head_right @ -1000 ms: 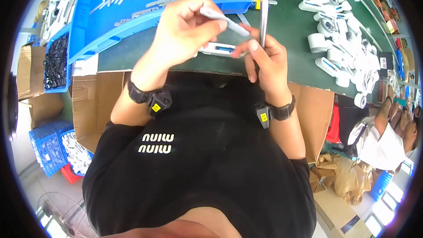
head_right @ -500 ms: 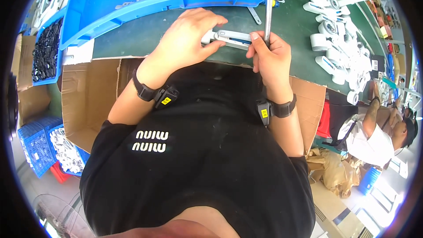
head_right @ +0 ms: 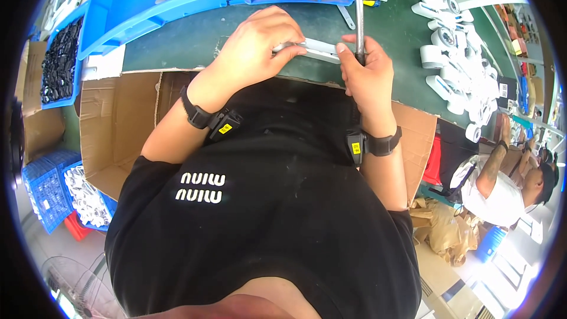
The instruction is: Assembling mechanical components into plastic housings using a mallet.
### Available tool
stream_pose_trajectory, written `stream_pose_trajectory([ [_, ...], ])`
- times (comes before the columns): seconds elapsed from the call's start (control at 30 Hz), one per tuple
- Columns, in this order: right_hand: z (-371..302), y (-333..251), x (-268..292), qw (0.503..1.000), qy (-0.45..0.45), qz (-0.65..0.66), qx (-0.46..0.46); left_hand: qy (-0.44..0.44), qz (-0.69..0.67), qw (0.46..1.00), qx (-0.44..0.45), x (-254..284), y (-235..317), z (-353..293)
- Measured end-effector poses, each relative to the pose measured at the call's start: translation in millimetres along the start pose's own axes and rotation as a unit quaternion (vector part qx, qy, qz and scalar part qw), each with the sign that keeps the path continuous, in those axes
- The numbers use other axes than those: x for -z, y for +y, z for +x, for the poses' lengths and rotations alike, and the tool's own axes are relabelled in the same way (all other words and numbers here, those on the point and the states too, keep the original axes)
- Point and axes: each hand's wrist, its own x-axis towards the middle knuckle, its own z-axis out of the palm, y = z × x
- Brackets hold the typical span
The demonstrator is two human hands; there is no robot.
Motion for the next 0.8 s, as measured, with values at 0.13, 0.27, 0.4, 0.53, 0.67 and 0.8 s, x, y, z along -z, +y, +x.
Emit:
stream_pose_trajectory([
  [0.13,0.8,0.5,5.9,0.996,0.011,-0.089,0.014,-0.024,0.035,0.999,0.015,2.6,7.9,4.8],
  [0.27,4.6,8.7,6.8,0.998,-0.018,-0.052,-0.007,-0.058,0.098,0.993,0.040,2.8,25.5,13.5],
  [0.4,4.7,12.9,6.7,0.997,-0.016,-0.077,0.019,-0.031,0.132,0.991,0.011,-9.5,34.2,21.9],
  [0.53,5.9,17.8,6.1,0.994,-0.015,-0.096,0.040,-0.031,0.117,0.992,-0.033,-24.9,31.4,18.1],
  [0.67,5.6,20.9,5.6,0.993,-0.009,-0.105,0.056,-0.030,0.125,0.991,-0.038,-29.6,30.3,14.2],
  [0.8,7.8,30.0,6.3,0.993,-0.011,-0.090,0.072,-0.034,0.141,0.989,-0.008,-34.4,28.2,11.8],
])
